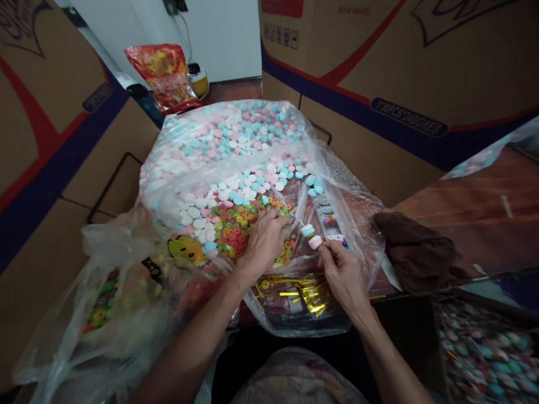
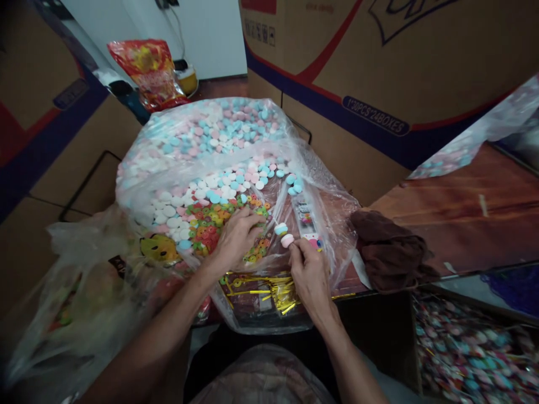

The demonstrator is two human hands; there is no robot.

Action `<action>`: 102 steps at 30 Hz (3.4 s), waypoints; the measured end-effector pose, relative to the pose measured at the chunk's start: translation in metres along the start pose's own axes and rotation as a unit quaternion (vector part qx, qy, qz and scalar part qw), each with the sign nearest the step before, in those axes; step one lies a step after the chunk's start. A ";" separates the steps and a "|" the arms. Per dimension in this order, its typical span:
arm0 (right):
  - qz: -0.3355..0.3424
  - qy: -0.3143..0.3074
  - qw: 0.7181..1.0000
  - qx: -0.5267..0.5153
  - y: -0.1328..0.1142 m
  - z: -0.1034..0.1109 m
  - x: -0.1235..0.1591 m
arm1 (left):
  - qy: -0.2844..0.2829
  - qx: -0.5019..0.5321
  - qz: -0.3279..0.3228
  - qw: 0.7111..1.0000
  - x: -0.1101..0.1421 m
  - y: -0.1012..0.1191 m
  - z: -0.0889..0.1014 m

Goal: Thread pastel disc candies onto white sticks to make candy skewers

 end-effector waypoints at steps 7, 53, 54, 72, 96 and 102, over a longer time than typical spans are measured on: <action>0.001 -0.007 1.000 -0.001 -0.004 0.001 0.002 | -0.040 -0.063 -0.005 0.997 0.006 0.007 -0.014; 0.139 -0.011 0.989 0.042 -0.036 -0.014 0.014 | 0.086 0.612 0.280 0.735 0.030 -0.018 -0.012; 0.140 -0.003 0.989 0.042 -0.037 -0.014 0.014 | 0.083 0.615 0.283 0.731 0.032 -0.017 -0.014; 0.027 -0.011 0.997 -0.070 -0.013 -0.016 -0.007 | 0.067 -0.109 0.174 0.976 -0.044 -0.038 0.028; 0.009 -0.014 0.997 -0.078 -0.002 -0.015 -0.010 | -0.031 -0.116 0.040 0.992 -0.102 -0.039 0.001; 0.000 0.008 0.997 -0.075 -0.001 -0.013 -0.011 | -0.017 -0.106 0.026 0.994 -0.091 -0.032 -0.001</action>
Point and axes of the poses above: each hand's wrist, its own x-axis away from the middle knuckle, its own z-axis out of the back of the hand, y = z × x, the point moved 5 cm from there along -x, towards the middle knuckle
